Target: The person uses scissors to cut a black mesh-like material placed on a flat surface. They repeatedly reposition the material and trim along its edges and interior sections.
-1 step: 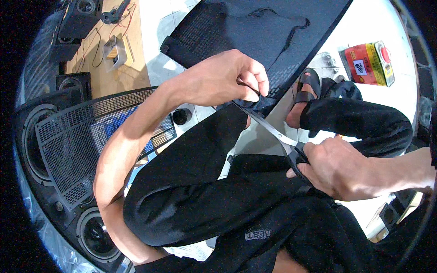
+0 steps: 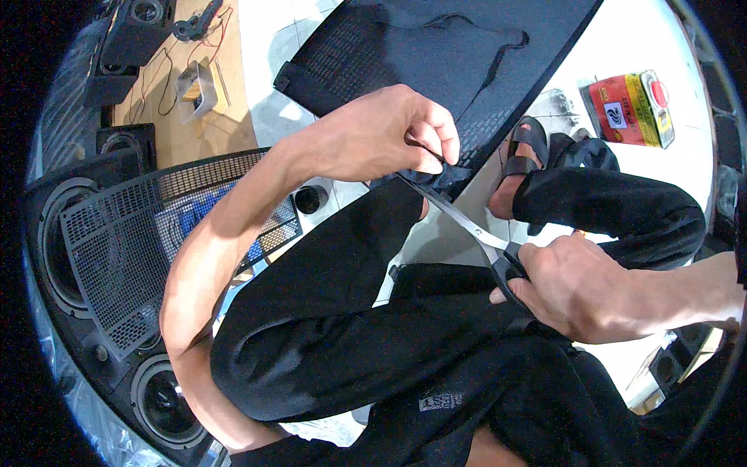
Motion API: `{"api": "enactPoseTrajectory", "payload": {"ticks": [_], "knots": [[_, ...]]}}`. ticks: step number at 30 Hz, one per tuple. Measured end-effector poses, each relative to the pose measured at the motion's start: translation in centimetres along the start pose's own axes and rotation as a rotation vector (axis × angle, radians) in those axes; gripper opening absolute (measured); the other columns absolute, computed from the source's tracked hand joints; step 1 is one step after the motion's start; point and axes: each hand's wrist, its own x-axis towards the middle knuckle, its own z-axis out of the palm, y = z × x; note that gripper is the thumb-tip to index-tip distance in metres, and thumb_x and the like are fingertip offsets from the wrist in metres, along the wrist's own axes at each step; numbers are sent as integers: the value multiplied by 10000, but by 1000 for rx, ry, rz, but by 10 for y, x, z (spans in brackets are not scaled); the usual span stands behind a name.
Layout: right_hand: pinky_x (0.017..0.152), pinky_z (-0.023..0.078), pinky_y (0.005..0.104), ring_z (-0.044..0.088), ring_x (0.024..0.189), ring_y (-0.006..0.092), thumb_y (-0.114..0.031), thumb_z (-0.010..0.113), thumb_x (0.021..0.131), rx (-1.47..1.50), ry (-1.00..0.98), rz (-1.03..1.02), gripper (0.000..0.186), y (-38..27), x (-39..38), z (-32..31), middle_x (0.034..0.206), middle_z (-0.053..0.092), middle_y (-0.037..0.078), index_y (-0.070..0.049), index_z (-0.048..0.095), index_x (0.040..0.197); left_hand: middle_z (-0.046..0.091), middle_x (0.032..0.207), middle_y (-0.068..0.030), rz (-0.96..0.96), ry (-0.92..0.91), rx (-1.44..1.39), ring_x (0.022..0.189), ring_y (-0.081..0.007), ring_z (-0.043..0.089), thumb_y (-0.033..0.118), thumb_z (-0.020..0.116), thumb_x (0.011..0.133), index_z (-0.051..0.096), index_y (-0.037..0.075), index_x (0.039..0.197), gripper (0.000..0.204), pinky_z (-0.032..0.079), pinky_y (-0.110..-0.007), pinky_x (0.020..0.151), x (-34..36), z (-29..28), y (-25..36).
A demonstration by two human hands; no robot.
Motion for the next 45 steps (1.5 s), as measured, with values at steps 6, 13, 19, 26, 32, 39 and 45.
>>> {"api": "enactPoseTrajectory", "payload": {"ticks": [6, 13, 19, 26, 32, 39, 45], "knots": [[586, 555, 496, 678, 650, 435, -329, 576, 991, -37, 54, 14, 429, 8, -1, 12, 672, 643, 253, 78, 595, 857, 700, 885, -47, -28, -9, -61, 825, -108, 629, 44, 695, 815, 690, -39, 891, 113, 492, -269, 792, 0, -1, 2], [590, 555, 498, 681, 654, 433, -339, 576, 990, -52, 13, 34, 435, 6, 9, 10, 678, 650, 247, 77, 597, 866, 703, 870, -39, -2, -8, -68, 816, -97, 633, 42, 705, 817, 694, -26, 902, 110, 494, -262, 780, -1, -2, 0], [601, 558, 497, 684, 653, 426, -358, 588, 983, -124, 35, -20, 451, 9, 7, 11, 669, 645, 231, 77, 594, 861, 705, 863, -34, 18, 41, -56, 801, -89, 629, 38, 705, 822, 690, -24, 897, 99, 494, -259, 765, 3, 2, 3], [604, 561, 488, 688, 677, 411, -385, 595, 978, -168, 44, -85, 473, 16, 11, 12, 668, 640, 217, 75, 618, 871, 716, 829, -17, 9, 56, -58, 775, -72, 633, 35, 708, 832, 685, -7, 924, 104, 494, -248, 752, 2, 4, 3], [645, 559, 500, 689, 717, 432, -387, 590, 983, -66, -7, -62, 474, 22, 18, 9, 693, 652, 236, 70, 637, 868, 723, 815, -18, -10, 57, -83, 769, -61, 628, 39, 701, 842, 679, -6, 925, 98, 487, -236, 742, 0, 3, 1], [654, 558, 503, 685, 702, 440, -361, 584, 990, -27, 30, -2, 454, 16, 14, 10, 687, 649, 262, 78, 618, 882, 720, 793, -11, 51, 52, -46, 749, -56, 615, 49, 700, 836, 677, -10, 920, 105, 479, -233, 726, 4, 3, 6], [632, 565, 500, 690, 689, 428, -332, 593, 984, -57, 36, -60, 430, 16, 20, 8, 699, 655, 256, 78, 612, 857, 703, 780, -4, 21, 48, -49, 736, -55, 597, 52, 704, 832, 680, -8, 915, 105, 472, -229, 713, 4, 2, 3]]}}
